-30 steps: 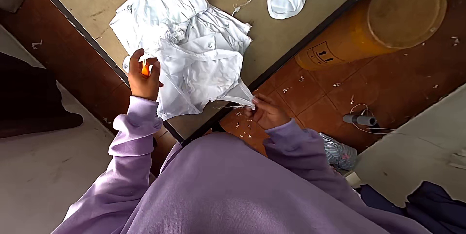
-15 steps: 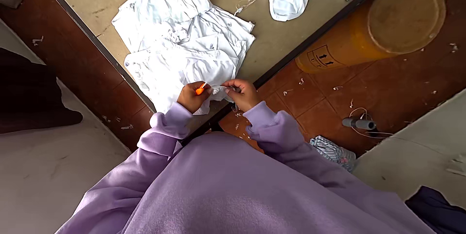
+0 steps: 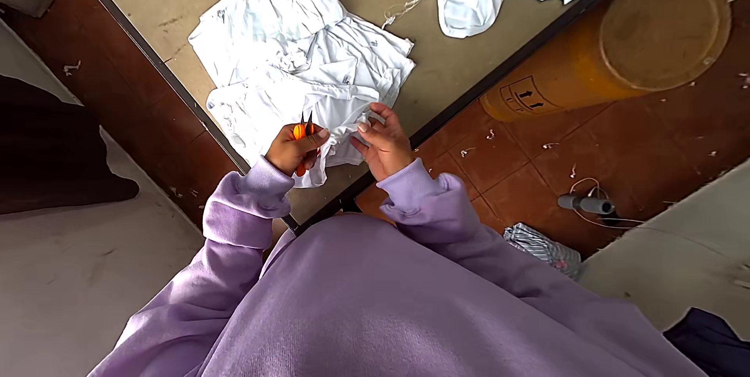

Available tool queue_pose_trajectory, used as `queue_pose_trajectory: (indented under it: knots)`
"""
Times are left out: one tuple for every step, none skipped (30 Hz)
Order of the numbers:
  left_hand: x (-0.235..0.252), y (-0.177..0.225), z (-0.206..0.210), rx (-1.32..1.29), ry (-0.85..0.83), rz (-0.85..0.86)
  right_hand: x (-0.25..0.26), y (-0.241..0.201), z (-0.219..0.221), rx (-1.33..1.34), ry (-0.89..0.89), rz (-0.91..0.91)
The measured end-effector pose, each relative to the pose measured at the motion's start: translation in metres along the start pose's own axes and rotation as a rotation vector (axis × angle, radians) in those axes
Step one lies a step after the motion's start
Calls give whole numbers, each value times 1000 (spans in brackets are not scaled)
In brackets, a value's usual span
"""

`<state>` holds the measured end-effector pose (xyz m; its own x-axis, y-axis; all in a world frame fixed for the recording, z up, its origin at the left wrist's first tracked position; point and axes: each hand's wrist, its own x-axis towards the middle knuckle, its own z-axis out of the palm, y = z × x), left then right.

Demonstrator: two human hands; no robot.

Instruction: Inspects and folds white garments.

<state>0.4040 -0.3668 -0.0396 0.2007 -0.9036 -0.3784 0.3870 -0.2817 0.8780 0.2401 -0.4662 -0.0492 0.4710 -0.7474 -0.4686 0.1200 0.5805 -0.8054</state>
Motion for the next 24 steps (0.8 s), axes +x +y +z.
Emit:
queue_pose_trajectory:
  knots:
    - [-1,0,-1,10,8,-3,1,-1,1,-7,20,-48]
    - [0,0,-2,17,21,1,1,-2,1,-46,17,-88]
    - [1,0,-4,31,43,12,0,-5,0,-111,-3,-108]
    - [2,1,-5,56,69,23,-3,-10,-1,-176,-28,-103]
    - [2,2,-5,84,97,37,-7,-15,-2,-218,-65,-79]
    - [2,4,-4,110,125,56,-12,-21,-3,-236,-119,-48]
    - [2,6,-3,136,149,80,-16,-26,-5,-237,-196,-23]
    - [3,8,-2,152,169,112,-20,-29,-8,-221,-299,-11]
    - [3,10,0,166,180,140,-21,-30,-13,-209,-412,-8]
    - [4,11,1,175,179,158,-21,-27,-19,-219,-505,-34]
    - [5,12,2,179,168,167,-20,-20,-25,-243,-568,-86]
    - [6,12,4,180,151,166,-18,-13,-28,-269,-602,-129]
    - [7,12,6,178,135,164,-18,-6,-29,-290,-598,-147]
    - [9,11,7,177,124,160,-18,0,-27,-307,-571,-149]
    - [11,10,9,174,121,148,-19,5,-24,-318,-517,-144]
    - [13,10,10,169,125,133,-20,10,-20,-310,-442,-133]
    - [15,11,10,169,139,120,-21,14,-17,-275,-369,-124]
    - [17,12,9,177,161,115,-21,16,-16,-227,-312,-114]
    - [19,12,8,193,188,121,-23,16,-17,-182,-283,-97]
    - [20,13,6,216,217,127,-24,14,-17,-139,-272,-73]
    - [21,12,4,242,246,139,-27,10,-19,-115,-275,-45]
    - [21,11,2,266,269,156,-29,7,-20,-98,-278,-11]
    - [22,10,0,293,286,177,-31,3,-22,-72,-281,38]
    - [22,7,-1,324,293,203,-32,-1,-23,-39,-290,101]
